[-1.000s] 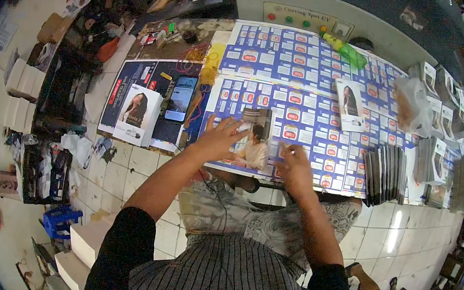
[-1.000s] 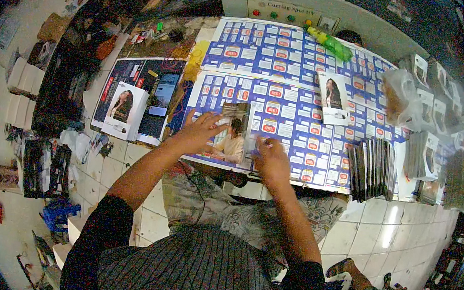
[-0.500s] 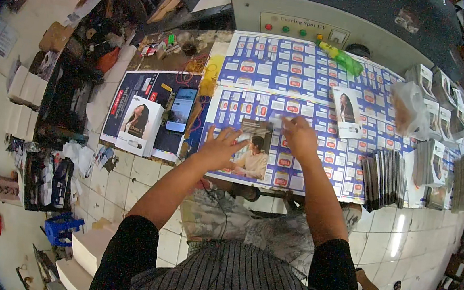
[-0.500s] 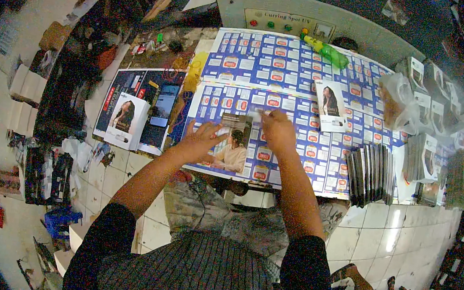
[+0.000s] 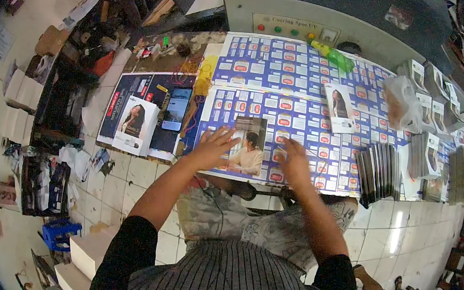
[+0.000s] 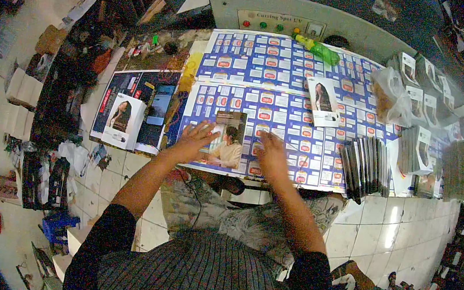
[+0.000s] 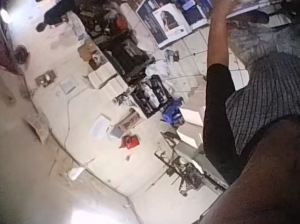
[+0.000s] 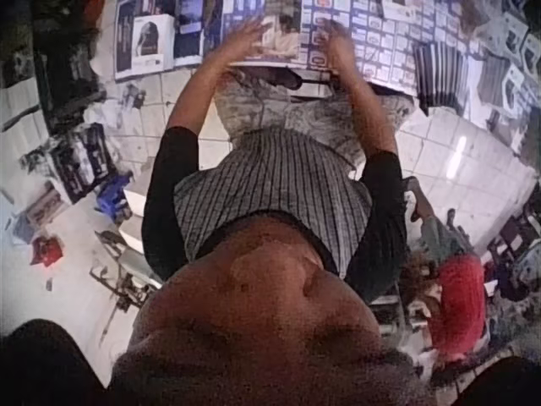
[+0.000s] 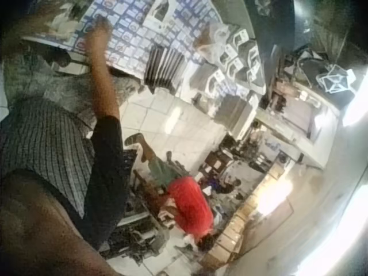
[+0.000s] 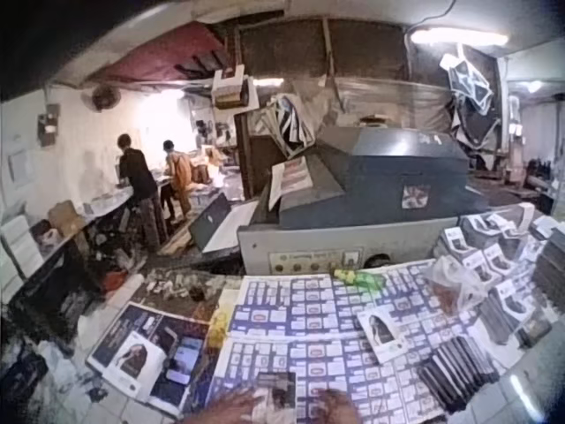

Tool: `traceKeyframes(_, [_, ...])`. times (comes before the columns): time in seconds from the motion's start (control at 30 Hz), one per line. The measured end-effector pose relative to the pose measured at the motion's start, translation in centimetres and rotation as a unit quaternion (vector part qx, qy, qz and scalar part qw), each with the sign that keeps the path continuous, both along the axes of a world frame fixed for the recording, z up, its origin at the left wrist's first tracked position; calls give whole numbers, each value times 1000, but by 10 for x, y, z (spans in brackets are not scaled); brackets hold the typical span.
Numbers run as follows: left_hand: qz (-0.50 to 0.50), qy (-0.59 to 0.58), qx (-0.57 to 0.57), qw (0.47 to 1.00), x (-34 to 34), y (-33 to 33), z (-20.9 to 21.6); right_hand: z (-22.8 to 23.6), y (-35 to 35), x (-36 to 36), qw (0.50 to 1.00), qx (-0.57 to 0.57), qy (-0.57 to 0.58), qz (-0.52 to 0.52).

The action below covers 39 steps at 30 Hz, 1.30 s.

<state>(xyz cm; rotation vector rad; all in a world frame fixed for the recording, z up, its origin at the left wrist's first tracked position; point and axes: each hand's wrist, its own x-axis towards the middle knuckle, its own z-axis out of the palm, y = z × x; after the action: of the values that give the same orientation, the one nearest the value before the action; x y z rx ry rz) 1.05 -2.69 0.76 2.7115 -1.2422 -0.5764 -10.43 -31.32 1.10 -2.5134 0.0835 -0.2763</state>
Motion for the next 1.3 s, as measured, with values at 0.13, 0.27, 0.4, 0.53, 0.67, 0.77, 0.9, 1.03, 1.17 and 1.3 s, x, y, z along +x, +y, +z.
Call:
traceKeyframes(0.13, [7, -6, -30, 999, -3, 9, -9, -6, 68, 14, 888, 432, 103, -118])
traceKeyframes(0.27, [15, -3, -46, 999, -3, 12, -11, 2, 68, 25, 912, 335, 231, -43])
traceKeyframes(0.4, [39, -5, -45, 998, -9, 2, 1, 1, 13, 44, 953, 239, -71, -170])
traceKeyframes(0.53, [30, -27, -33, 999, -10, 8, 0, 53, -70, 73, 919, -163, -268, -238])
traceKeyframes(0.67, [16, -31, -60, 998, -6, 2, -16, 12, -121, 73, 954, -193, -19, -228])
traceKeyframes(0.77, [16, -30, -74, 997, -7, 8, -18, 14, -141, 50, 966, -172, 8, -194])
traceKeyframes(0.9, [29, -42, -70, 996, -10, 17, -12, 33, -209, -3, 912, -142, -100, -371])
traceKeyframes(1.03, [3, -50, -82, 995, 0, 7, -20, 16, -328, -119, 849, -149, 17, -507])
traceKeyframes(1.17, [11, -21, -59, 998, -4, 12, -7, 5, -319, -161, 906, -18, 133, -400])
traceKeyframes(1.3, [48, 4, -80, 996, -6, 4, -2, 16, -267, -178, 929, -182, -18, -323])
